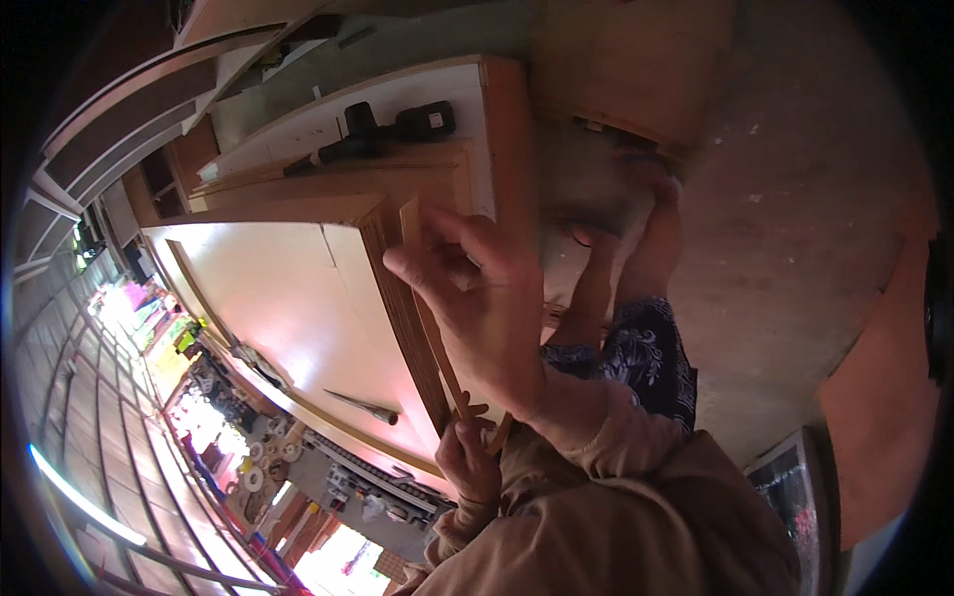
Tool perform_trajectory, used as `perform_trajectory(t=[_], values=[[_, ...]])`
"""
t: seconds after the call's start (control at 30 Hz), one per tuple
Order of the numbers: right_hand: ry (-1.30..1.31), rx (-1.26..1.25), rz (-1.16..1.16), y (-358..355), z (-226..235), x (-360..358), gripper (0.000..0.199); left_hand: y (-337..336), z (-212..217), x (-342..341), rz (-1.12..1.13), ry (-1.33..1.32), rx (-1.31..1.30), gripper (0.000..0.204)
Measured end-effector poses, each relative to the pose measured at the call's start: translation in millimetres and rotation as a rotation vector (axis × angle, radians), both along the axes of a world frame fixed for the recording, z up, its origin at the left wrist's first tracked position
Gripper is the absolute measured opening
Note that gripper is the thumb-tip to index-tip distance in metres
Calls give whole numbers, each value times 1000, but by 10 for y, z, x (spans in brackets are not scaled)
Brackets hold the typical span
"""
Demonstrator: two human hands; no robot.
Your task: The person assembles a wooden furniture piece by applying adhesive to a thin strip, cutting it with scissors, and fitting it onto the edge of a wooden panel. They then inspect and adjust the fit of the strip along the panel's edge.
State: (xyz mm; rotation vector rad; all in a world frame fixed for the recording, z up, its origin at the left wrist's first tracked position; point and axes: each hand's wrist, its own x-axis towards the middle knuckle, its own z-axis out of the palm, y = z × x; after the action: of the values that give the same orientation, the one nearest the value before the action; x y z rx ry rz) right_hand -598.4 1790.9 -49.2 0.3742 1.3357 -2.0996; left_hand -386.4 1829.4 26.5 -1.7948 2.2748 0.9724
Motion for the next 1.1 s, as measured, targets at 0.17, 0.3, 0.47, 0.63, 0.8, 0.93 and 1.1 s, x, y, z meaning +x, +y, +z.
perform_trajectory(t=[0.17, 0.3, 0.47, 0.63, 0.8, 0.93, 1.1], values=[[-37, -79, -72, -87, -61, 65, 37, 51, -28, -29, 32, -6, -34, 47], [58, -75, -131, -144, -111, 87, 38, 56, -45, 31, 18, -58, -49, 40], [54, -132, -202, -194, -100, 90, 39, 8, -83, 210, -51, -76, -64, 37], [-19, -179, -206, -200, -87, 104, 39, -8, -99, 336, -46, -55, -27, 34], [-4, -195, -215, -194, -100, 101, 40, -18, -70, 346, -120, -75, -58, 28], [66, -138, -203, -187, -106, 85, 39, -3, -54, 356, -94, -47, -18, 26], [83, -115, -202, -176, -96, 58, 36, -8, -59, 423, -80, 39, 11, 25]])
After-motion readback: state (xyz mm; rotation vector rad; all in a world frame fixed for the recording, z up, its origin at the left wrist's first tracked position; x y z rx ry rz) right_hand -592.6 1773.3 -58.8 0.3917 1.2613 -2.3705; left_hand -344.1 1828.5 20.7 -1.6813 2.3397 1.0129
